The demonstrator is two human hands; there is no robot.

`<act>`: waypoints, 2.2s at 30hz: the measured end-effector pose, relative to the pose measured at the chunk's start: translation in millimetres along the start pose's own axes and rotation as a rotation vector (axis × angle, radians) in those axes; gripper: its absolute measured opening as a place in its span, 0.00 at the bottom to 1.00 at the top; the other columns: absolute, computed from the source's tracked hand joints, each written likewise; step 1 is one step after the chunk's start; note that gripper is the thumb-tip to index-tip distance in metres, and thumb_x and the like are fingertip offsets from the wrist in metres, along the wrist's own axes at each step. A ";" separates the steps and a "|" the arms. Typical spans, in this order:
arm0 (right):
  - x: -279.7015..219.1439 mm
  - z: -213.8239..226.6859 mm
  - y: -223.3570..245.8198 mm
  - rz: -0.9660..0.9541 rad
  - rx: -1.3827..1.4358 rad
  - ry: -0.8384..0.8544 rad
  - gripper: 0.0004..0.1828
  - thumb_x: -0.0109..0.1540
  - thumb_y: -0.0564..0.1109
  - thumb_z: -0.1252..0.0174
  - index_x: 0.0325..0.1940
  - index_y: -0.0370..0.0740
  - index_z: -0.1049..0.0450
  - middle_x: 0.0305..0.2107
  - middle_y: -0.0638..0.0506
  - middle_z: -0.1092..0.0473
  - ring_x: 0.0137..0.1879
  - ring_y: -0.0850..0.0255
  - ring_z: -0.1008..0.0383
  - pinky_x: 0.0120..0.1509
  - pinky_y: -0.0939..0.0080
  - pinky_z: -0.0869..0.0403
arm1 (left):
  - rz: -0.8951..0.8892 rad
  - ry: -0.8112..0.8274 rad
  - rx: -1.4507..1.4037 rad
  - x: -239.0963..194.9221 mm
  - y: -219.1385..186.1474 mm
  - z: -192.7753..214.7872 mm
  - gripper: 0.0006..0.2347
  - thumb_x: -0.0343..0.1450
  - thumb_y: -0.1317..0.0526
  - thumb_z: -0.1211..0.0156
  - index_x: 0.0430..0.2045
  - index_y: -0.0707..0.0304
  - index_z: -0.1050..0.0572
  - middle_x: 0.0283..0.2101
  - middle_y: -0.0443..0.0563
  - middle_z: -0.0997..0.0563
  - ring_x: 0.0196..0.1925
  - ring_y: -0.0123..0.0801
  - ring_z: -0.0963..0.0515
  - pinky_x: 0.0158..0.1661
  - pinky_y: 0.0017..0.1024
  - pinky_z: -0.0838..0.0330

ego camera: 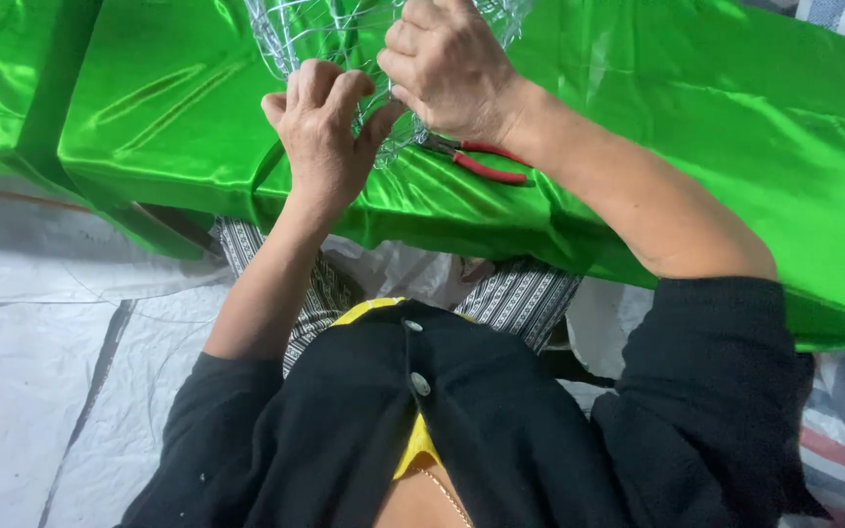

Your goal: Fabricating a wire cage by bending and cutting wire strands to form a structure.

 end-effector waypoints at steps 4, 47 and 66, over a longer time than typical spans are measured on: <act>7.8 2.3 -2.3 -0.007 0.157 -0.010 0.07 0.60 0.44 0.36 0.30 0.41 0.25 0.35 0.50 0.27 0.44 0.56 0.32 0.51 0.56 0.31 | -0.005 0.009 0.025 0.0 2.6 1.0 0.13 0.68 0.53 0.24 0.35 0.58 0.22 0.40 0.47 0.30 0.41 0.36 0.30 0.43 0.37 0.46; -41.5 3.2 52.0 -0.750 1.820 -0.704 0.13 0.71 0.52 0.52 0.37 0.44 0.30 0.24 0.55 0.33 0.41 0.59 0.21 0.71 0.52 0.29 | 0.030 0.068 0.312 -12.4 4.2 -19.9 0.29 0.70 0.38 0.26 0.66 0.28 0.31 0.39 0.42 0.34 0.39 0.32 0.37 0.43 0.37 0.47; -41.8 2.2 53.4 -0.743 1.916 -0.728 0.15 0.71 0.51 0.51 0.36 0.40 0.29 0.22 0.52 0.35 0.32 0.59 0.28 0.46 0.60 0.26 | -0.004 0.067 0.389 -13.5 -5.0 -17.2 0.26 0.74 0.31 0.36 0.66 0.23 0.33 0.39 0.43 0.35 0.37 0.33 0.36 0.41 0.38 0.44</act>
Point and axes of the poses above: each hand's wrist, its own x-axis towards the middle knuckle, its own z-axis out of the back of the hand, y = z × x, the point moved 3 cm from there along x, towards the middle knuckle
